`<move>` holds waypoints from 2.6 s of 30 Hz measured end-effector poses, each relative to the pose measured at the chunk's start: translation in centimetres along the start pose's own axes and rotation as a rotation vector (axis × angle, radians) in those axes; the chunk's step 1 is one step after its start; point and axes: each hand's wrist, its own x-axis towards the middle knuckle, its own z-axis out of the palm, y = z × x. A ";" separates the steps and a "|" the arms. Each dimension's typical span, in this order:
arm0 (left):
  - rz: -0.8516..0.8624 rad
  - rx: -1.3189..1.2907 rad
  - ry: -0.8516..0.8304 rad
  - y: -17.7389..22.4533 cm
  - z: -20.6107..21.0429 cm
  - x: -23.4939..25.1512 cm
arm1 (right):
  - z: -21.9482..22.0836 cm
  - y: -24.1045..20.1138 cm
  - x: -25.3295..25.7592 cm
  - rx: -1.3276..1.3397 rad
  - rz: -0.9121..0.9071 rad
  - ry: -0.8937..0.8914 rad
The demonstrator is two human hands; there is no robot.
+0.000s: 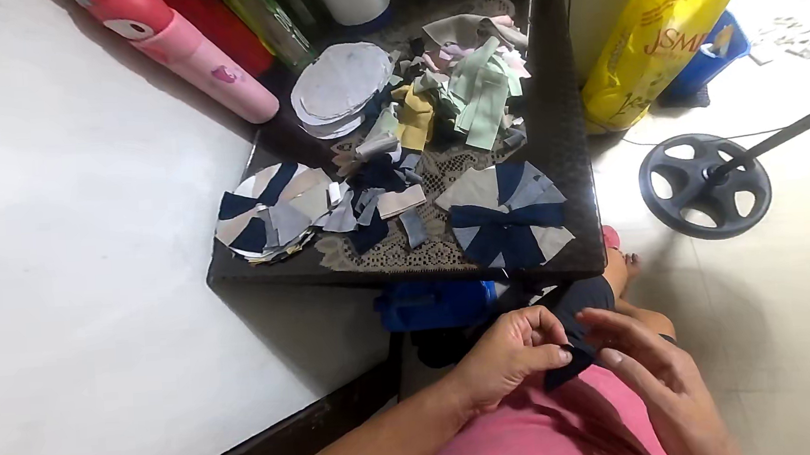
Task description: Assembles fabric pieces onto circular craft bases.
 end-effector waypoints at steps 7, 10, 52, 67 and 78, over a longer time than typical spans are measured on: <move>0.213 -0.023 0.131 -0.5 1.0 0.2 | 1.0 -0.2 0.8 0.068 0.106 0.032; 0.204 0.012 0.100 0.1 0.8 0.3 | 1.1 -0.4 1.2 0.062 0.141 0.043; 0.403 1.261 0.772 10.4 -10.7 10.6 | 6.4 -3.6 25.5 -1.022 0.206 -0.176; 0.424 1.291 0.812 10.4 -11.5 11.6 | 7.4 -3.7 27.1 -1.131 0.294 -0.186; 0.390 1.256 0.805 10.7 -11.5 11.7 | 5.6 -1.3 24.3 -1.024 -0.068 -0.077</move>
